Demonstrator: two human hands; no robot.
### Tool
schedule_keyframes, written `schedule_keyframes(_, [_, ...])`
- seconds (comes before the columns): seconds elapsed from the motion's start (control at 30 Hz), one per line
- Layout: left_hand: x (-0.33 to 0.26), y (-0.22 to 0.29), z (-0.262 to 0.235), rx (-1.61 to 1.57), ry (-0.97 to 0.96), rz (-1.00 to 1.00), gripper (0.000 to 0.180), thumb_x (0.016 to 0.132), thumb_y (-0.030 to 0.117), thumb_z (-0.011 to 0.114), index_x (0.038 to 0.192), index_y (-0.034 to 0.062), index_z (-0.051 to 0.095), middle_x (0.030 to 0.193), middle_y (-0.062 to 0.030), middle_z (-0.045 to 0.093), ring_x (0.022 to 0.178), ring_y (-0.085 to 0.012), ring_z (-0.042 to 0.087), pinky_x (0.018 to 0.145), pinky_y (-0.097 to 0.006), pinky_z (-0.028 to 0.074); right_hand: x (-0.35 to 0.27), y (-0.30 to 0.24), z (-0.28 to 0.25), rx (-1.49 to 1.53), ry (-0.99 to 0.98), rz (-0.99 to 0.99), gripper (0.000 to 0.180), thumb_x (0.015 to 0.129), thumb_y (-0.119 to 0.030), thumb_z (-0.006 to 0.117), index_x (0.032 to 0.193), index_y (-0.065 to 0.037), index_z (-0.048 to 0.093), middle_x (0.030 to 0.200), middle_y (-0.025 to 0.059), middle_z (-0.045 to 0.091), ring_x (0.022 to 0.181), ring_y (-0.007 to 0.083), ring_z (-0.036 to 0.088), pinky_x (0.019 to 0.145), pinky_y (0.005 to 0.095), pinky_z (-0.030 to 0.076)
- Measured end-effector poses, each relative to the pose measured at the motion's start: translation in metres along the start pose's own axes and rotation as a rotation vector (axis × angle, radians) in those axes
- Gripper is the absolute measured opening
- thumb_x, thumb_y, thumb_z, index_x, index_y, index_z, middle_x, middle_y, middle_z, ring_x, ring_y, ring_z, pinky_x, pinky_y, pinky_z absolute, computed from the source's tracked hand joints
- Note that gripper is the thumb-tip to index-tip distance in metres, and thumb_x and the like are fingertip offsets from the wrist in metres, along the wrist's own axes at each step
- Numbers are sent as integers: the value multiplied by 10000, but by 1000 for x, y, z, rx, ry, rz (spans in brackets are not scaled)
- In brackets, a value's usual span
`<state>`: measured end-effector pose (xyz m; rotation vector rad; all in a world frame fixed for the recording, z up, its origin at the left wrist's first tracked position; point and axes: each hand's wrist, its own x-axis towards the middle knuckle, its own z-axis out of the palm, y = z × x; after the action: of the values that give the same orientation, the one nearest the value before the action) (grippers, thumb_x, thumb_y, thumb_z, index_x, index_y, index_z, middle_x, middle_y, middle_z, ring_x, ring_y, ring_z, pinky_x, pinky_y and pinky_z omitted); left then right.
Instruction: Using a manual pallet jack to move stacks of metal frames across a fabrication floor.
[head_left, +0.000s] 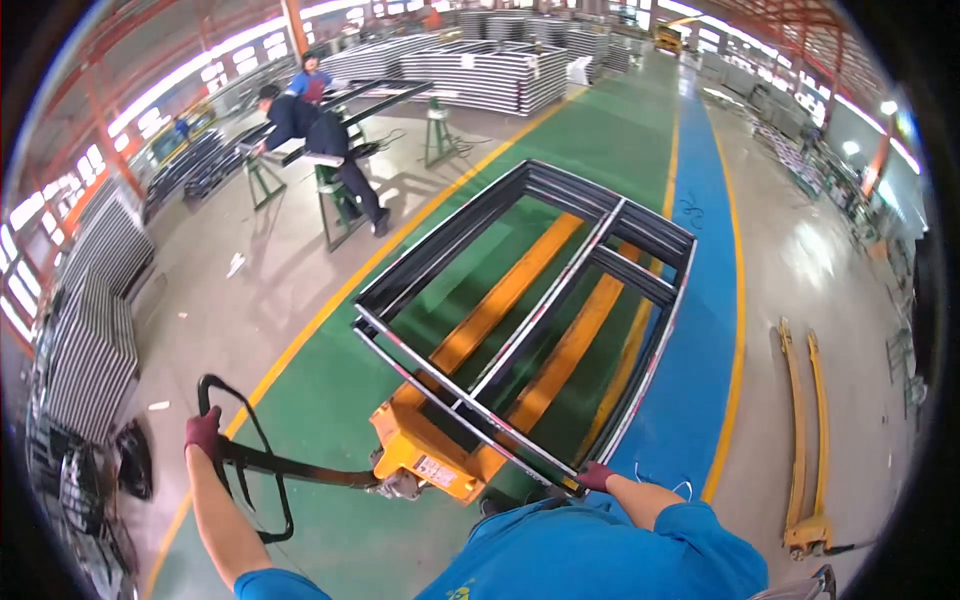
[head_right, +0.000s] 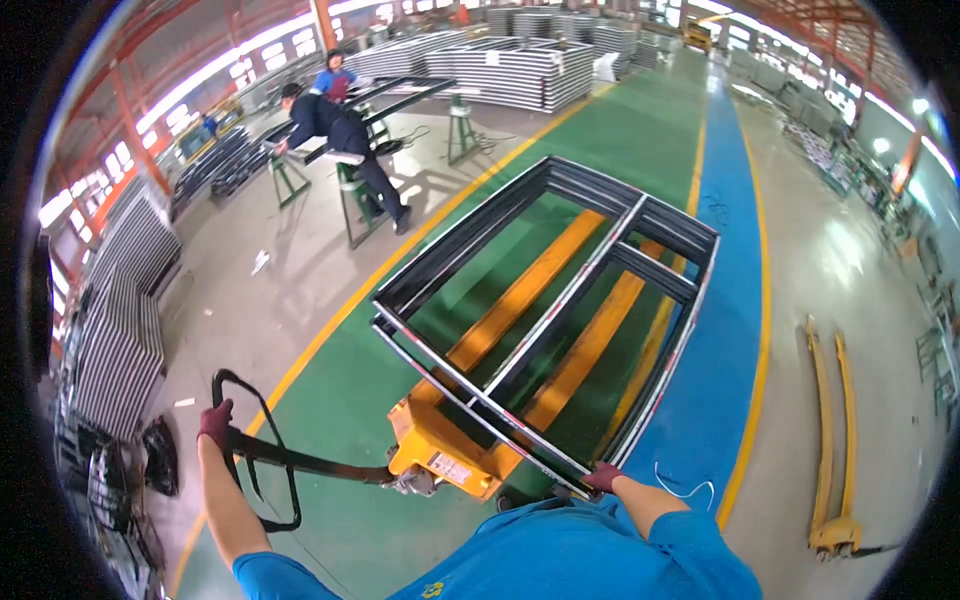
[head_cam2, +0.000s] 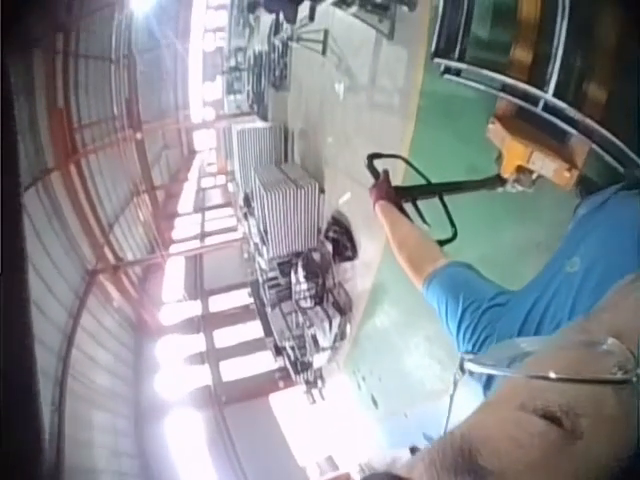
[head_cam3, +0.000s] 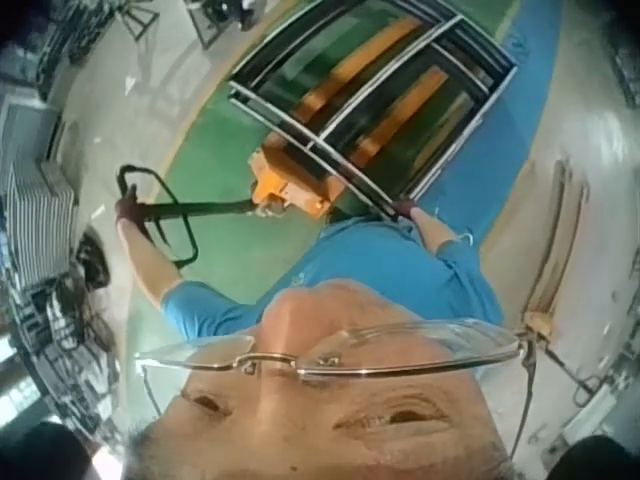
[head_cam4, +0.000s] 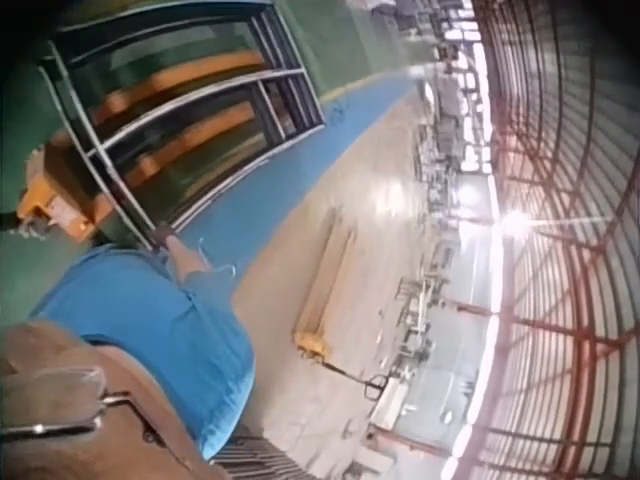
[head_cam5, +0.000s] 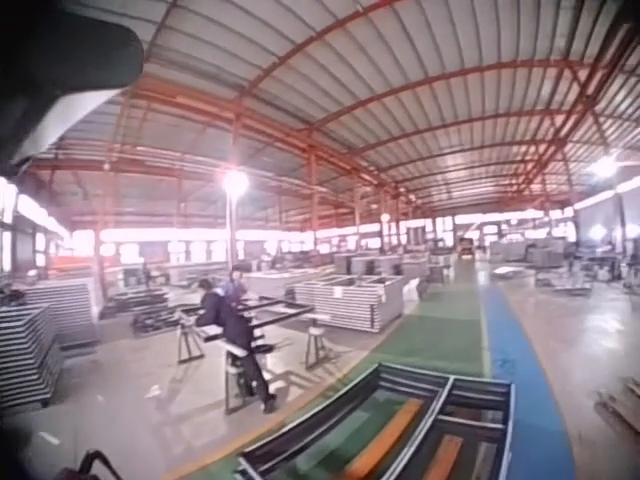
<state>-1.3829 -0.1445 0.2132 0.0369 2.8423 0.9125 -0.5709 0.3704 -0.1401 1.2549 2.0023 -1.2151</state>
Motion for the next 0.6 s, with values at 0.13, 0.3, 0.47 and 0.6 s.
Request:
schedule_keyframes(0.13, [3, 37, 24, -94, -68, -35, 550, 838, 467, 739, 887, -81, 733, 788, -168, 705, 690, -292, 652, 690, -465, 520, -3, 8, 18, -17, 155, 40, 936, 820, -624, 693, 1474, 22, 517, 1371, 280, 639, 1221, 385, 663, 1022, 453, 529])
schedule_keyframes(0.3, [20, 28, 25, -126, -67, -45, 545, 836, 468, 749, 851, -75, 716, 745, -145, 677, 659, -291, 635, 655, -459, 512, -5, 7, 29, -2, 80, 64, 872, 777, -672, 675, 1336, -3, 646, 1326, 276, 662, 1211, 417, 657, 1037, 456, 527])
schedule_keyframes(0.47, [36, 13, 30, -87, -82, 155, 542, 839, 457, 736, 801, -82, 690, 673, -135, 633, 635, -290, 618, 593, -488, 494, -16, 15, 36, -67, 110, 101, 801, 783, -656, 668, 1245, -2, 695, 1290, 270, 683, 1202, 414, 661, 1039, 462, 529])
schedule_keyframes(0.6, [34, 19, 19, -164, -30, 50, 558, 838, 459, 745, 833, -97, 694, 718, -156, 645, 632, -319, 616, 593, -498, 499, -17, 21, 38, -80, 108, 106, 768, 807, -622, 657, 1250, 4, 698, 1307, 266, 678, 1209, 404, 662, 1040, 464, 526])
